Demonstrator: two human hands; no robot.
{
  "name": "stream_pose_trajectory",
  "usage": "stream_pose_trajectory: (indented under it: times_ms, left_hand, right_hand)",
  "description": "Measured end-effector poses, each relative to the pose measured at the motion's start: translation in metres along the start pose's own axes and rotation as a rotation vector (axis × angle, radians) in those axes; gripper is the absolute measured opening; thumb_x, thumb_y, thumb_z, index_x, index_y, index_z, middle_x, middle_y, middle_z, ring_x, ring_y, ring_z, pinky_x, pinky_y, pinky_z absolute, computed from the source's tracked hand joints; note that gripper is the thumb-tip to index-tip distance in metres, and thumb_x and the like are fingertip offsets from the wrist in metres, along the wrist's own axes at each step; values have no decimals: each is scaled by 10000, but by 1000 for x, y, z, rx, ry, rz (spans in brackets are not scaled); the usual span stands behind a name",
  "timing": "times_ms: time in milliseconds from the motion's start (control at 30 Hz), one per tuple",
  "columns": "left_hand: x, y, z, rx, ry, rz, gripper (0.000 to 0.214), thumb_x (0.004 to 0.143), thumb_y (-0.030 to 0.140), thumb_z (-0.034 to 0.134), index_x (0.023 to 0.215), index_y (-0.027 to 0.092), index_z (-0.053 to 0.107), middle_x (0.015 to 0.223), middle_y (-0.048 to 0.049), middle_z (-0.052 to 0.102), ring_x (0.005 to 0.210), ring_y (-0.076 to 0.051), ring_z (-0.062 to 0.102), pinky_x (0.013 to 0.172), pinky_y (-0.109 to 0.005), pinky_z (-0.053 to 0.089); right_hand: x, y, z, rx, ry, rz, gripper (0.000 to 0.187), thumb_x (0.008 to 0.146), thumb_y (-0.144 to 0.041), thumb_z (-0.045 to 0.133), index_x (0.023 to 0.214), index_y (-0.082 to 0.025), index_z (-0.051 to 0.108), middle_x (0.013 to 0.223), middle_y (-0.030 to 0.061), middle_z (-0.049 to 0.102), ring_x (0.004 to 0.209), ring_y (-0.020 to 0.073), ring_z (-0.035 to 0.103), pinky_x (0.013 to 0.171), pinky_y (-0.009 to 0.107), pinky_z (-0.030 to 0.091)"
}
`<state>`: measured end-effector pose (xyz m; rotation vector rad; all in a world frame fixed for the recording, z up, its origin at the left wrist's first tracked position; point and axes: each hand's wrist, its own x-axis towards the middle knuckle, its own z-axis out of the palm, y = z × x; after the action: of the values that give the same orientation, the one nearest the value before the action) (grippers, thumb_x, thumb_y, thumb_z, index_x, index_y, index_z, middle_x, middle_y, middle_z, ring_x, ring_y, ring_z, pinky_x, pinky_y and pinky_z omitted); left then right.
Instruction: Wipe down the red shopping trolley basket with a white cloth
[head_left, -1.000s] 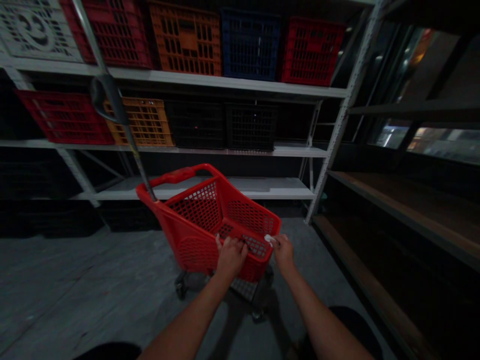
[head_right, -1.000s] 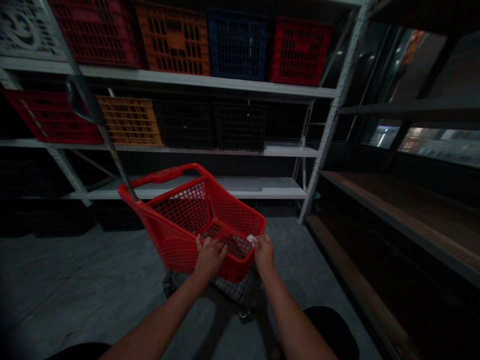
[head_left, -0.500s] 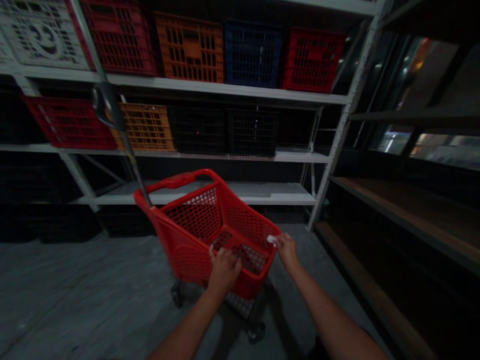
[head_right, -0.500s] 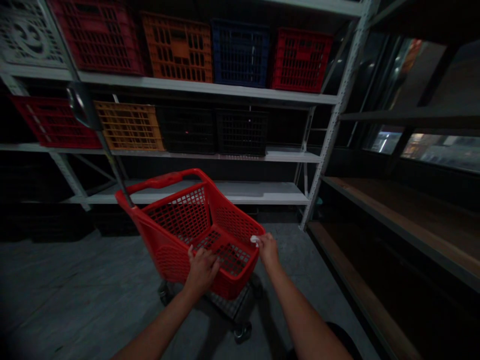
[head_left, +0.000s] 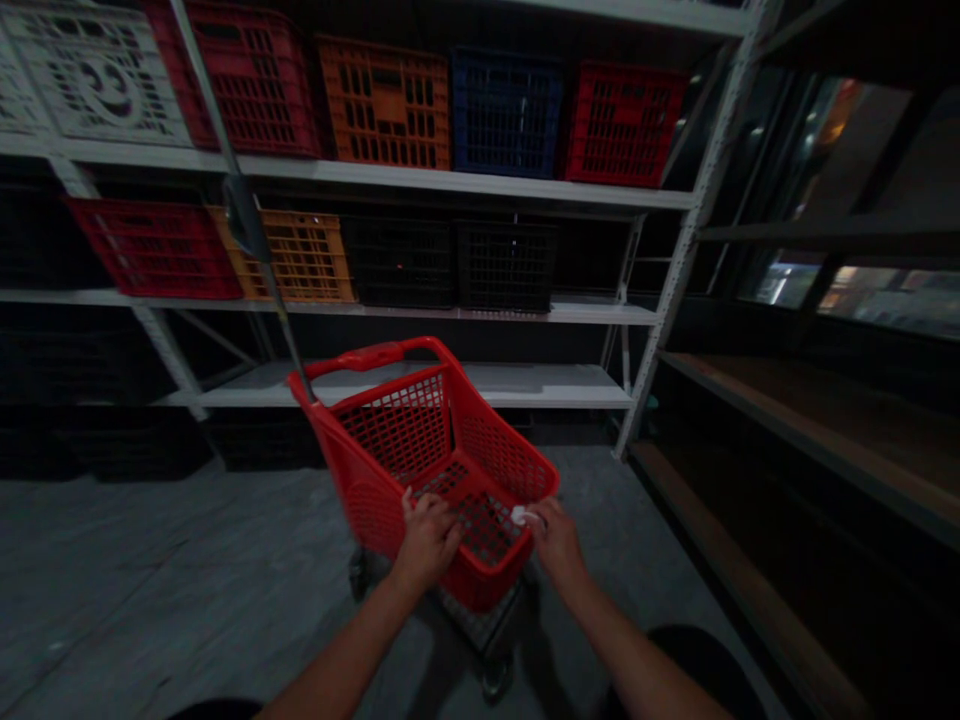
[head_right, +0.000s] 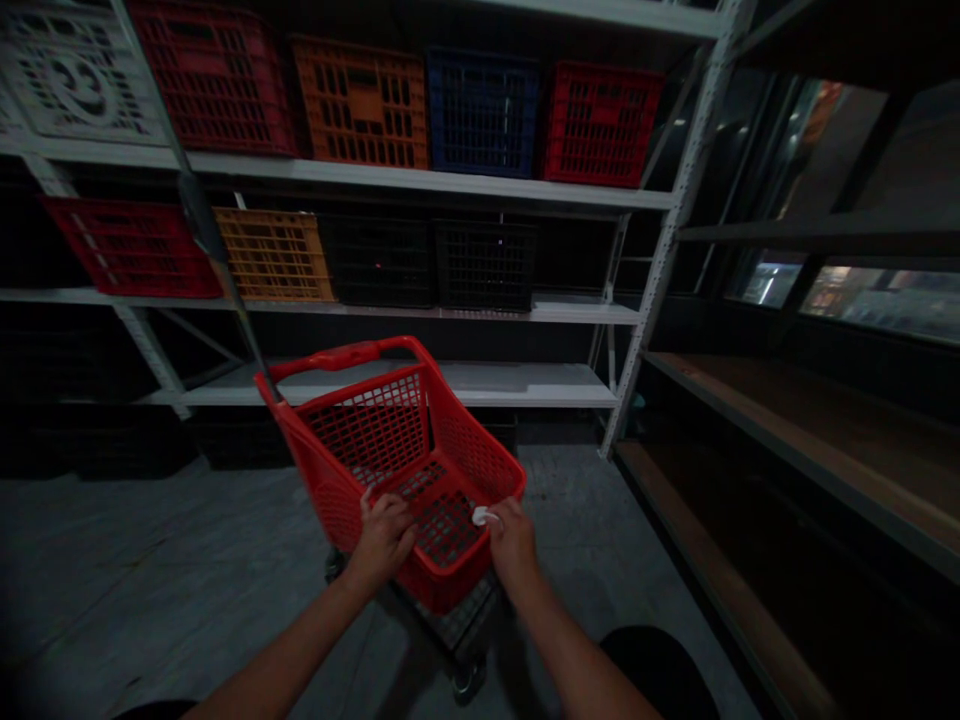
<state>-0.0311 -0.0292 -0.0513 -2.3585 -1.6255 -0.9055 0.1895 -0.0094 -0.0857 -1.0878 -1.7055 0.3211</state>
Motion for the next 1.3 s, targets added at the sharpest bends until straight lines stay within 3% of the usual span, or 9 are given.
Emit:
stream_pose_trajectory:
  times_ms: [167, 300, 467, 567, 633, 733, 833, 1133, 1300]
  left_hand:
    - [-9, -10, -8, -3, -37, 62, 233, 756, 237, 416, 562, 211, 542, 650, 16, 558, 855, -158, 485, 1020, -535, 96]
    - [-18, -23, -18, 3, -100, 114, 232, 760, 209, 385, 590, 205, 542, 674, 15, 558, 873, -153, 484, 1035, -518, 78]
    - [-18, -31, -38, 78, -202, 132, 214, 746, 185, 387, 627, 198, 564, 761, 4, 584, 918, -157, 491, 1055, -500, 57]
    - [-15, -8, -44, 185, -159, -2, 203, 757, 194, 400, 747, 202, 602, 937, -28, 597, 996, -189, 484, 1050, -516, 73]
    - [-13, 21, -39, 216, -143, -81, 244, 807, 240, 368, 849, 203, 606, 997, -46, 597, 1014, -200, 493, 1042, -503, 139]
    - [-11, 70, -17, 152, -272, -150, 387, 875, 361, 253, 922, 178, 591, 919, -82, 635, 903, -184, 572, 938, -418, 351]
    - [-12, 99, 6, 171, -473, -214, 509, 875, 438, 194, 935, 116, 584, 814, -147, 652, 778, -217, 627, 700, -350, 475]
    - [-19, 89, 14, 178, -563, -201, 443, 879, 394, 225, 916, 139, 585, 765, -131, 673, 740, -231, 649, 631, -325, 480]
    - [-23, 83, 11, 189, -574, -200, 455, 879, 384, 208, 913, 142, 592, 755, -135, 676, 713, -252, 651, 596, -346, 484]
  right_hand:
    - [-39, -37, 9, 108, -112, -61, 180, 816, -186, 472, 851, -219, 645, 838, 34, 598, 798, 144, 575, 729, 250, 479]
    - [-24, -13, -10, 43, -127, -101, 190, 815, -177, 469, 850, -196, 655, 828, 47, 587, 787, 146, 574, 723, 250, 477]
    - [12, 20, -46, -127, 40, 4, 203, 822, -227, 444, 864, -167, 633, 817, 67, 580, 775, 181, 558, 710, 304, 459]
    - [13, 17, -53, -132, 88, 53, 206, 833, -260, 435, 920, -170, 598, 871, 69, 577, 823, 187, 544, 741, 308, 435]
    - [4, 11, -49, -88, 26, 49, 185, 826, -273, 452, 885, -174, 596, 856, 60, 576, 805, 178, 543, 727, 288, 430]
    - [-14, 7, -37, -34, -46, 81, 132, 793, -264, 491, 781, -176, 589, 762, 34, 570, 702, 159, 536, 639, 251, 422]
    - [-21, 10, -28, -13, -42, 132, 93, 771, -237, 498, 754, -174, 564, 714, 17, 558, 646, 147, 520, 590, 235, 405]
    - [67, 5, 6, -129, -92, 30, 115, 744, -148, 472, 695, -166, 575, 739, 37, 558, 734, 159, 515, 689, 258, 391]
    - [36, 4, -6, -68, -184, 28, 97, 749, -168, 493, 721, -172, 585, 731, 30, 588, 714, 156, 541, 673, 252, 405]
